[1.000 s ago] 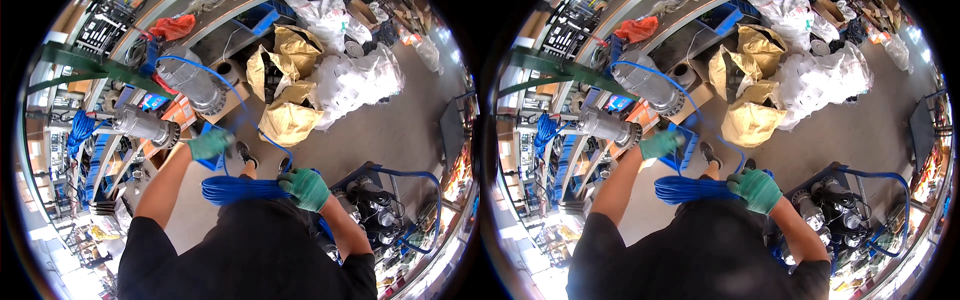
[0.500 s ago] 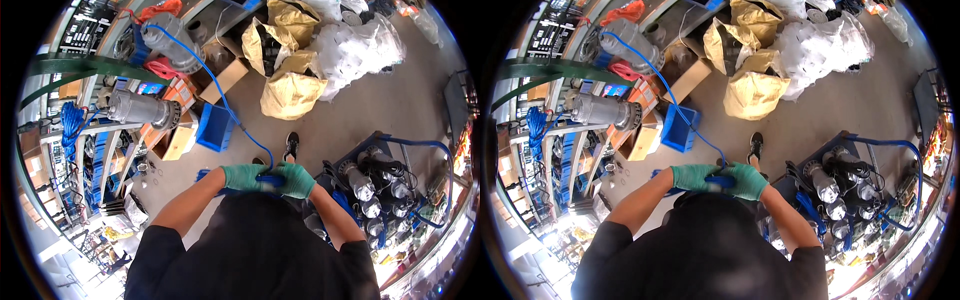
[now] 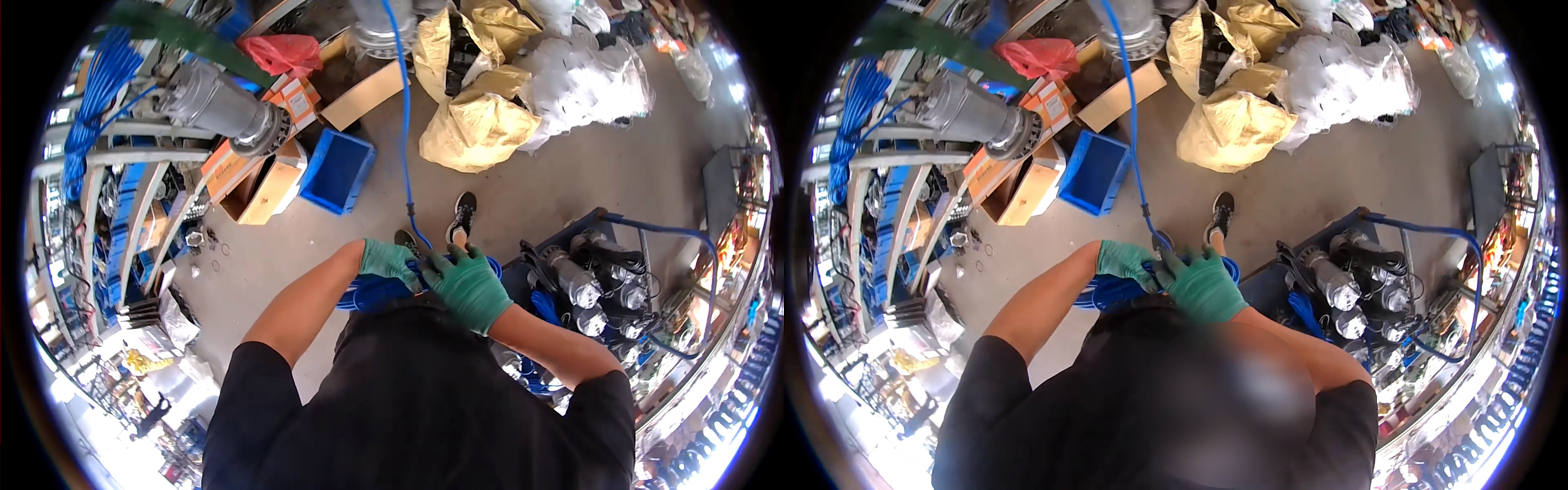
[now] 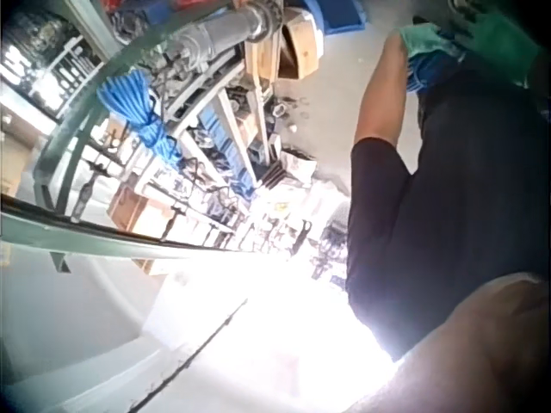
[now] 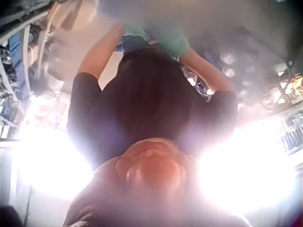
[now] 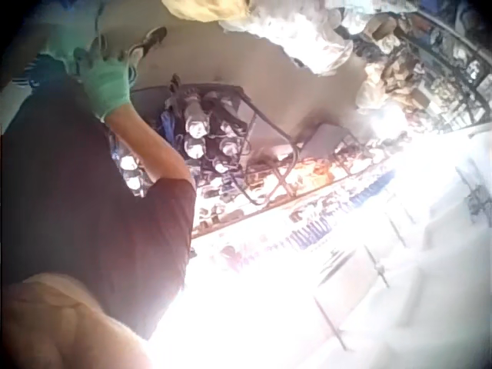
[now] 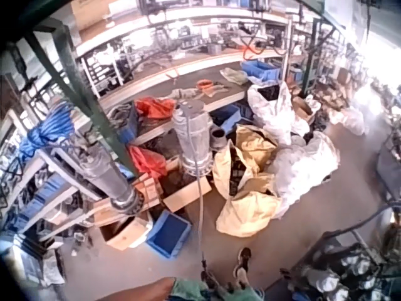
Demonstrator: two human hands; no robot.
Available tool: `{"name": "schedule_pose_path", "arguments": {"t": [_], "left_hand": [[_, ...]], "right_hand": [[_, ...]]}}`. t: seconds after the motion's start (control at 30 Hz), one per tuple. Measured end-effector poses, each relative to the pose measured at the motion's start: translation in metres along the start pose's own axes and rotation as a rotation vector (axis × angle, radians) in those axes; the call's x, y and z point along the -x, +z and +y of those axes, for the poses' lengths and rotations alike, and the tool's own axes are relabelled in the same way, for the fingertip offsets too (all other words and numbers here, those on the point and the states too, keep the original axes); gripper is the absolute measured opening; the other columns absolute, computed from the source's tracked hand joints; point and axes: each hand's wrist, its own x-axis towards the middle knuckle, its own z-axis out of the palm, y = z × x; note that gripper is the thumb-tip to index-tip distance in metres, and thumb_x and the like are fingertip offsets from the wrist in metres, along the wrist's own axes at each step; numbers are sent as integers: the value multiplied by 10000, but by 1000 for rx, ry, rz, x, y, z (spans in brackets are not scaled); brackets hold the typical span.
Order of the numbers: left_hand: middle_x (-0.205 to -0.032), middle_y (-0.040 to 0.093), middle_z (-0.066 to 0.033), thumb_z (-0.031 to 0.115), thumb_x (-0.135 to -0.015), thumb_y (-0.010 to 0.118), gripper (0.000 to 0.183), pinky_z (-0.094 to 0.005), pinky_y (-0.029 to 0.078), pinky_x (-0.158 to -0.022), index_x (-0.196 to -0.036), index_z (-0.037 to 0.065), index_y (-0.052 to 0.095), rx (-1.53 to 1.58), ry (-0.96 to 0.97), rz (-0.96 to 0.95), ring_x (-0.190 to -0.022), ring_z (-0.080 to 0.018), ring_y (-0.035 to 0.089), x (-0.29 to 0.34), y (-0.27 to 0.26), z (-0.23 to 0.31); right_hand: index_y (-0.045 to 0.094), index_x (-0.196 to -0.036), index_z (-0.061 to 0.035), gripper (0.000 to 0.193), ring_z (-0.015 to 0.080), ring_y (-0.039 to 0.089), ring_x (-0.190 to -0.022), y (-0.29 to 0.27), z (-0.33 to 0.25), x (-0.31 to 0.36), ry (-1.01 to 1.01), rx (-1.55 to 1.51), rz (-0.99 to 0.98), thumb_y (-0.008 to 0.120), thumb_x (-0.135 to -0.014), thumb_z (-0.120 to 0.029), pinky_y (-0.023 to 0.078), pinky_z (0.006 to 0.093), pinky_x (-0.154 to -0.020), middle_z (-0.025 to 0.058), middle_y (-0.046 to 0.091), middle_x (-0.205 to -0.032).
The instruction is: The person unloads water pumps from a blue cart by hand, placing each one onto a white sack on a shelf and coiling its power cord.
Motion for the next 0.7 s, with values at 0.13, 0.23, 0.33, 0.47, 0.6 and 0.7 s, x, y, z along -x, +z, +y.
{"name": "schedule_pose_path", "arguments": {"t": [0.13, 0.23, 0.33, 0.47, 0.6, 0.7], "left_hand": [[-1167, 736, -111, 351, -810, 839, 551, -365, 479, -954, -1263, 67, 709, 219, 44, -8, -1031, -240, 658, 9, 13, -41], [-1151, 732, -143, 486, -821, 805, 601, -376, 482, -949, -1225, 51, 713, -11, -136, 51, -1024, -280, 669, 26, 4, -23], [-1104, 730, -160, 616, -798, 775, 691, -391, 486, -959, -1205, 61, 712, -274, -214, 214, -1022, -314, 680, 57, 11, -9], [-1053, 715, -160, 643, -750, 789, 739, -437, 476, -1009, -1225, 87, 692, -602, -93, 577, -1071, -328, 674, 109, 27, 18], [-1049, 703, -102, 427, -795, 779, 515, -499, 461, -1016, -1186, 106, 682, -1158, 209, 953, -1125, -291, 652, 115, 49, 9], [-1007, 697, -60, 208, -780, 764, 357, -487, 482, -966, -1117, 128, 677, -1198, 152, 1037, -1078, -286, 668, 84, 44, -22]], "right_hand": [[646, -1227, -155, 535, 337, 639, -1044, 2, 11, -22, 82, -149, -242, 808, -778, -394, 528, 463, -895, 92, 637, -1262], [641, -1166, -99, 446, 364, 660, -1035, -5, 21, -51, 117, -390, -561, 785, -815, -333, 541, 461, -890, 142, 705, -1115], [649, -1170, -32, 479, 350, 685, -994, 10, 45, -66, 125, -841, -837, 771, -821, -337, 552, 446, -876, 170, 729, -1050], [667, -1200, -17, 523, 239, 706, -903, 92, 81, -51, 328, -1634, -1256, 780, -829, -368, 583, 392, -793, 120, 734, -1046], [677, -1186, -33, 437, 217, 702, -918, 86, 80, -57, 805, -2011, -1536, 718, -891, -352, 576, 377, -797, 115, 739, -1064], [594, -1356, -41, 753, 283, 710, -833, 102, 72, -47, 791, -1975, -1498, 808, -781, -479, 610, 401, -721, 151, 707, -1081]]}}
